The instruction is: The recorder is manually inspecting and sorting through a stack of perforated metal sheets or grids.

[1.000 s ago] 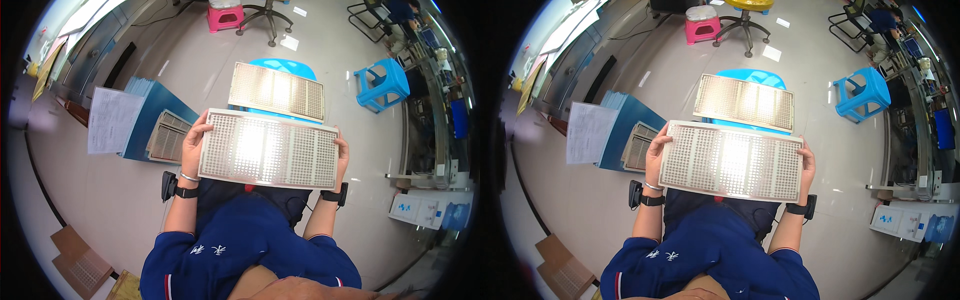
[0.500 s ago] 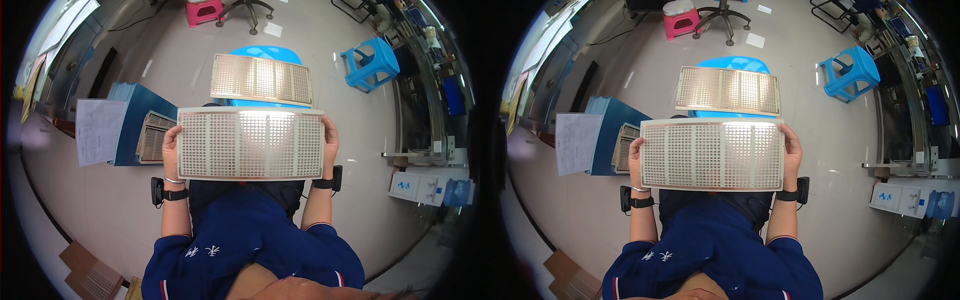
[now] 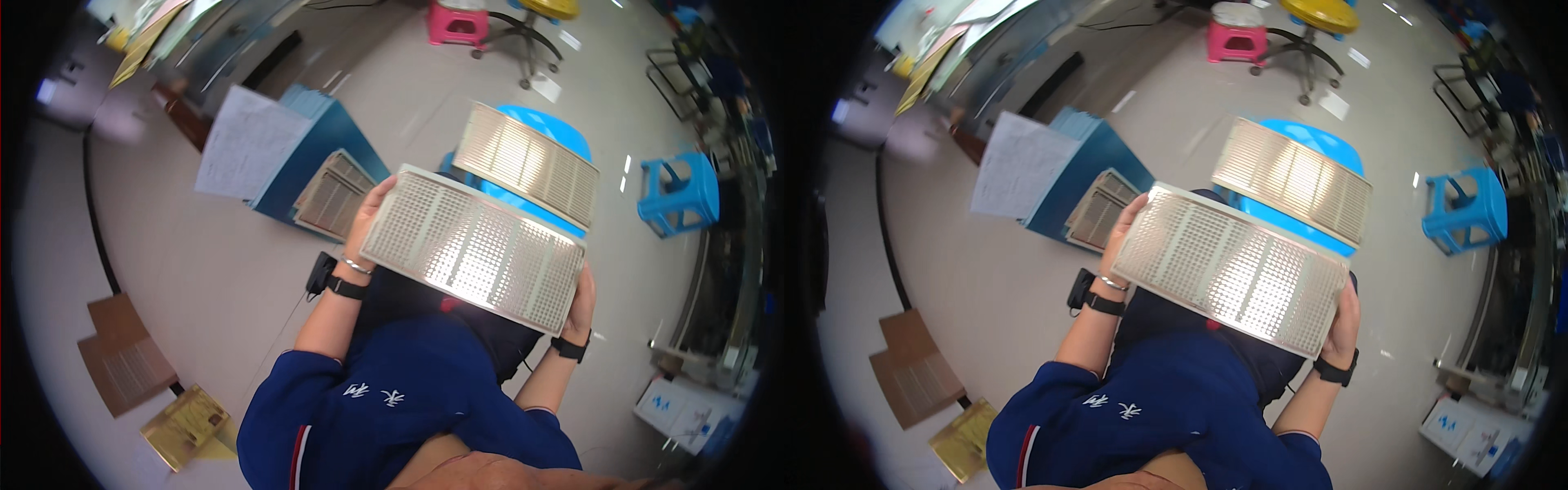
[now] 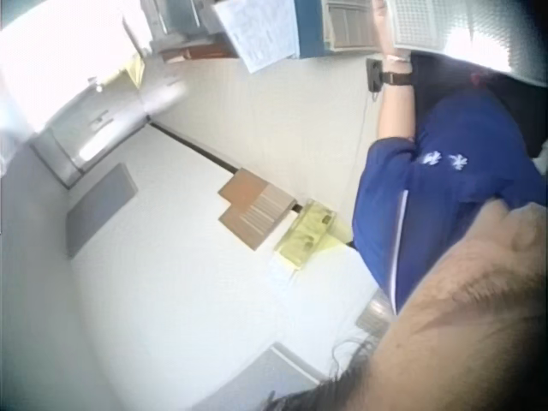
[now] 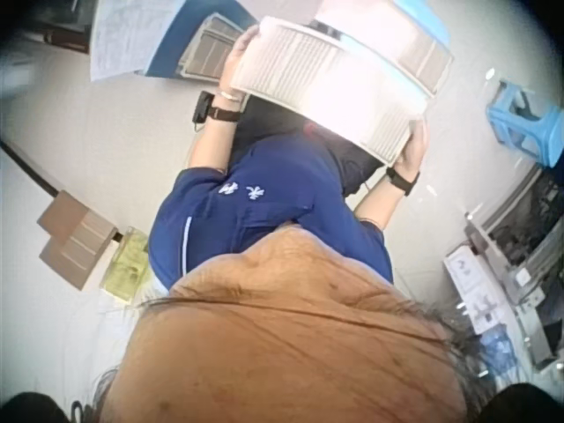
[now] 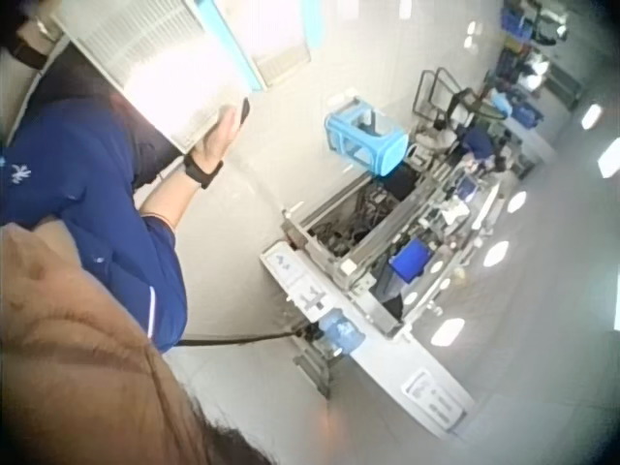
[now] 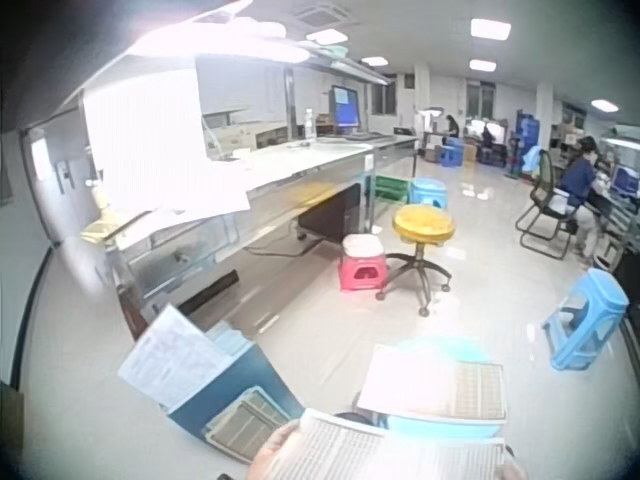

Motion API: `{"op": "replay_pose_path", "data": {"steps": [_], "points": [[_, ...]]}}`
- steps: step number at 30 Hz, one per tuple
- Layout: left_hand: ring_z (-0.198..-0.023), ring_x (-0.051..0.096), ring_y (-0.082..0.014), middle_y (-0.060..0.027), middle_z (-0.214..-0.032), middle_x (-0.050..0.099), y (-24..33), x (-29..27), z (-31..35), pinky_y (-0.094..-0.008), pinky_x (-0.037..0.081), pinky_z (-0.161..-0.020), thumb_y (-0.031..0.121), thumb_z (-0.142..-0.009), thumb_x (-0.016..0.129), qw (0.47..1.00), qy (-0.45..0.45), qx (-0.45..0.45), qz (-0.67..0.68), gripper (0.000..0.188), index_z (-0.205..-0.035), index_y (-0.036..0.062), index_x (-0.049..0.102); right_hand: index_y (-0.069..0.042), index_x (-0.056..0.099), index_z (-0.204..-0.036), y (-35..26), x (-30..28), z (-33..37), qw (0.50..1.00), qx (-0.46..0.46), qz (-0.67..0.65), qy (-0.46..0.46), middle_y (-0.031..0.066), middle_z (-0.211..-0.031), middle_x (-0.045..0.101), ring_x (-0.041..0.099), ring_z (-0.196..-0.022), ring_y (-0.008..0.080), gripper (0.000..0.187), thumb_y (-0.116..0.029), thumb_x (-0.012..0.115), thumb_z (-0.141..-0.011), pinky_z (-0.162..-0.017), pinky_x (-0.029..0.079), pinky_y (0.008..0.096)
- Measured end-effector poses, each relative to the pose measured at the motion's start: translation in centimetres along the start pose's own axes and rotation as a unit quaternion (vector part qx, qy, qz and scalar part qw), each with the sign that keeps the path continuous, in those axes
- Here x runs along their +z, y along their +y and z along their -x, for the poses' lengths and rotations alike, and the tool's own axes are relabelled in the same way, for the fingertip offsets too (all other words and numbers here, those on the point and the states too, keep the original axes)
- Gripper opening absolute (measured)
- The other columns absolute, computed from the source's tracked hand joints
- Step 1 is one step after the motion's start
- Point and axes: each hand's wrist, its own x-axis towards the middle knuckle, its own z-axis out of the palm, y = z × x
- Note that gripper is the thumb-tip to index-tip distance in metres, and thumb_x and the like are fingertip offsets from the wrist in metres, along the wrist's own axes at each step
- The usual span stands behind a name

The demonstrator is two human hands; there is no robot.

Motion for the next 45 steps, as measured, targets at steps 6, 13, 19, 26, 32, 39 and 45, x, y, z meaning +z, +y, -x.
{"op": "replay_pose_path", "data": {"steps": [6, 13, 19, 26, 32, 39, 45], "points": [[-0.117, 0.047, -0.0263, -0.0165, -0.129, 0.045, -1.4, -2.2, 1.4, -0.0369, 0.039, -0.1, 0.035, -0.097, 0.031, 0.928, 0.029, -0.055, 0.368, 0.048, -0.128, -0.0006, 0.037, 0.006, 0.039, -0.125, 4.1, 3.9, -1.0, 0.993, 0.065, 0.085, -0.055, 0.0134, -0.119, 0.052, 0.054, -0.104, 0.0194, 0.041, -0.013, 0.05, -0.091, -0.091, 0.043, 0.0317], [-0.111, 0.051, -0.0246, -0.0151, -0.121, 0.049, -3.8, -4.5, 5.0, -0.0367, 0.045, -0.094, 0.007, -0.091, 0.045, 0.972, 0.104, -0.081, 0.194, 0.034, -0.123, -0.0011, 0.037, 0.0, 0.031, -0.133, 9.0, 11.6, -0.4, 0.95, 0.171, 0.207, -0.161, 0.0163, -0.116, 0.053, 0.059, -0.097, 0.019, 0.043, -0.015, 0.044, -0.094, -0.071, 0.056, 0.0259], [-0.1, 0.057, -0.0264, -0.0216, -0.119, 0.048, -7.8, -18.3, 2.1, -0.0361, 0.051, -0.087, -0.004, -0.085, 0.043, 0.921, 0.194, -0.169, 0.291, 0.032, -0.116, -0.011, 0.039, -0.004, 0.023, -0.139, 7.8, 13.4, -0.4, 0.929, 0.148, 0.278, -0.191, 0.0214, -0.125, 0.047, 0.059, -0.101, 0.0223, 0.051, -0.015, 0.044, -0.094, -0.074, 0.055, 0.0275], [-0.098, 0.058, -0.0303, -0.0271, -0.128, 0.038, -9.2, -24.1, -1.8, -0.0274, 0.057, -0.078, 0.015, -0.095, 0.037, 0.827, 0.244, -0.117, 0.493, 0.037, -0.122, -0.0102, 0.032, -0.004, 0.027, -0.138, 7.5, 12.3, -0.7, 0.929, 0.156, 0.317, -0.107, 0.0192, -0.119, 0.053, 0.06, -0.093, 0.0195, 0.048, -0.017, 0.044, -0.094, -0.072, 0.053, 0.0263], [-0.119, 0.043, -0.0368, -0.0248, -0.132, 0.036, -9.6, -23.4, -2.7, -0.042, 0.042, -0.099, 0.028, -0.097, 0.032, 0.8, 0.41, -0.069, 0.433, 0.043, -0.126, -0.0038, 0.029, -0.003, 0.031, -0.136, 8.0, 12.7, -1.3, 0.925, 0.156, 0.335, -0.088, 0.0182, -0.116, 0.055, 0.06, -0.093, 0.0179, 0.047, -0.019, 0.046, -0.094, -0.073, 0.053, 0.0262], [-0.106, 0.053, -0.0296, -0.022, -0.118, 0.051, -9.5, -23.5, -1.3, -0.0357, 0.042, -0.091, 0.014, -0.085, 0.051, 0.777, 0.58, -0.116, -0.215, 0.042, -0.12, -0.0065, 0.04, -0.002, 0.035, -0.134, 8.9, 12.8, -1.2, 0.914, 0.159, 0.362, -0.088, 0.0164, -0.114, 0.057, 0.061, -0.092, 0.0164, 0.045, -0.02, 0.046, -0.094, -0.074, 0.052, 0.0256], [-0.085, 0.059, -0.0267, -0.0203, -0.092, 0.06, -11.8, -27.5, -3.1, -0.0355, 0.045, -0.076, 0.013, -0.078, 0.06, 0.801, 0.483, -0.065, -0.349, 0.035, -0.106, -0.0046, 0.049, -0.003, 0.039, -0.132, 9.4, 11.9, -0.3, 0.894, 0.169, 0.399, -0.11, 0.0151, -0.113, 0.058, 0.06, -0.092, 0.0162, 0.041, -0.018, 0.046, -0.094, -0.075, 0.051, 0.025]]}}
